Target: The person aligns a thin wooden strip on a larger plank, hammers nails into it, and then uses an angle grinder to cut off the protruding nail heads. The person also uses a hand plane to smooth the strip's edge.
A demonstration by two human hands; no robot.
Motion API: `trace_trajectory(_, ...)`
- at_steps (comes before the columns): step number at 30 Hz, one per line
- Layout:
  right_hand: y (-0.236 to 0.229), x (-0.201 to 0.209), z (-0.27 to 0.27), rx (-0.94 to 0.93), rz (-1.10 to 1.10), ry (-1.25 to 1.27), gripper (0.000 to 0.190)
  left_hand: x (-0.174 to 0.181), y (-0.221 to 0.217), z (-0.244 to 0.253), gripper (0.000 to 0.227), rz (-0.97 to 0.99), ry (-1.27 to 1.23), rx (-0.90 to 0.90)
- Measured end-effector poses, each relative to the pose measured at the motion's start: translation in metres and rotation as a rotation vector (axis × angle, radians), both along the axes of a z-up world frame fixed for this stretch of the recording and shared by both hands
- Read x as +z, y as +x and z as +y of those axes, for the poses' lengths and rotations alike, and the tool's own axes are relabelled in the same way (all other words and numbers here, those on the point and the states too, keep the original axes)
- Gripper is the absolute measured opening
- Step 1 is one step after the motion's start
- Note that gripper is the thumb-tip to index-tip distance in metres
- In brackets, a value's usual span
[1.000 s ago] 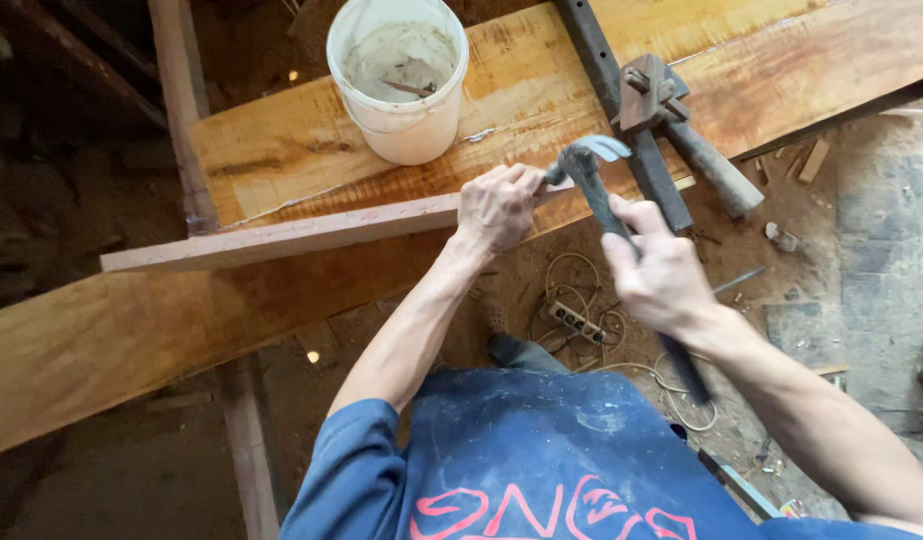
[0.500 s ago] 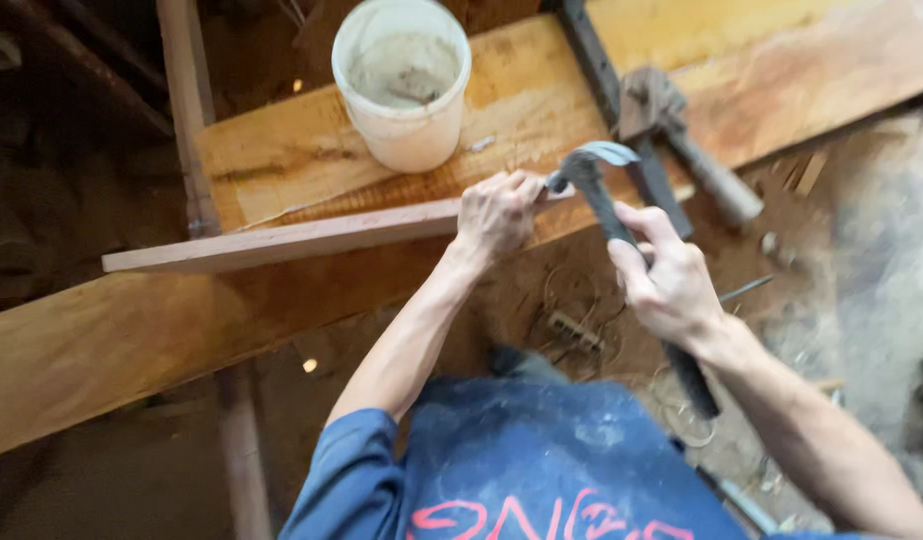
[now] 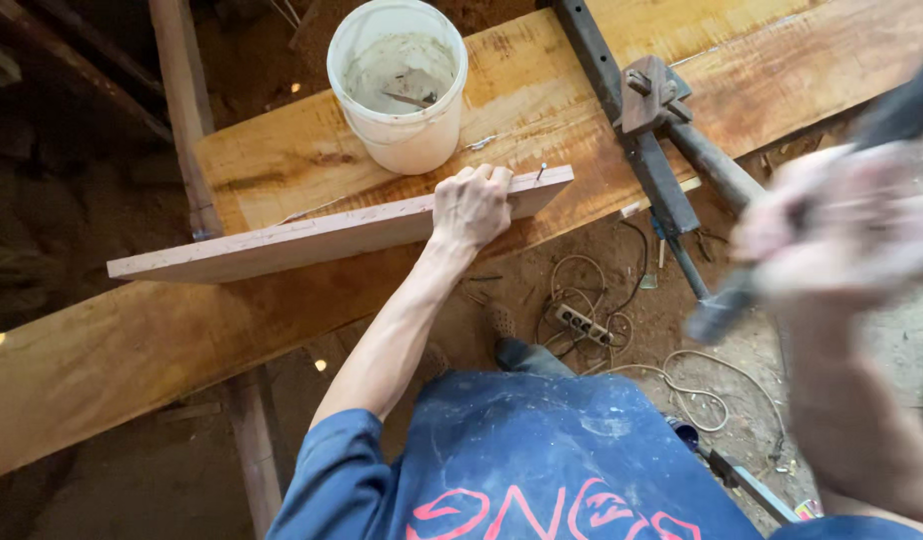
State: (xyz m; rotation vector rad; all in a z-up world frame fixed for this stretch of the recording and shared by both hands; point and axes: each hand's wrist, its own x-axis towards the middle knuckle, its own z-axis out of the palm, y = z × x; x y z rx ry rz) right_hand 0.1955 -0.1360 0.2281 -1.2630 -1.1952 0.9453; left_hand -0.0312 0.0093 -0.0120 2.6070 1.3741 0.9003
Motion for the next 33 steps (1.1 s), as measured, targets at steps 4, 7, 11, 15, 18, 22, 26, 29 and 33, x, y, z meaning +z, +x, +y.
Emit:
trace_trajectory(4, -0.040, -0.068, -0.001, 0.080, -0.725, -0.098, 0.039, -0.003, -0.002, -0.010, 0.017, -0.068, 0.030, -0.008)
trace_trajectory(7, -0.006, -0.089, -0.015, -0.069, -0.796, -0.143, 0.035, 0.001, 0.002, -0.001, 0.013, -0.066, 0.032, 0.022)
trace_trajectory(11, 0.025, -0.076, -0.021, -0.084, -0.457, -0.050, 0.037, -0.001, 0.002, -0.006, 0.012, 0.011, -0.046, 0.024)
trace_trajectory(15, 0.011, -0.023, -0.013, -0.029, -0.304, 0.041, 0.021, -0.003, 0.003, -0.006, 0.015, -0.033, 0.038, 0.018)
trace_trajectory(18, -0.015, -0.019, -0.009, 0.003, -0.319, 0.015, 0.024, -0.007, 0.004, -0.012, 0.012, -0.021, 0.007, 0.020)
trace_trajectory(22, -0.033, -0.063, -0.003, 0.070, -0.670, -0.062, 0.030, -0.003, 0.006, -0.013, 0.011, -0.031, 0.008, 0.012)
trace_trajectory(26, -0.011, -0.075, -0.019, 0.025, -0.648, -0.071, 0.037, -0.006, 0.006, -0.017, 0.007, -0.006, -0.011, 0.031)
trace_trajectory(29, 0.002, -0.063, -0.007, 0.092, -0.875, 0.164, 0.043, -0.005, 0.006, -0.007, 0.014, -0.041, -0.016, -0.009)
trace_trajectory(33, 0.002, -0.048, 0.029, 0.376, -1.179, 0.082, 0.050, -0.006, 0.004, -0.007, 0.013, 0.027, -0.015, 0.000)
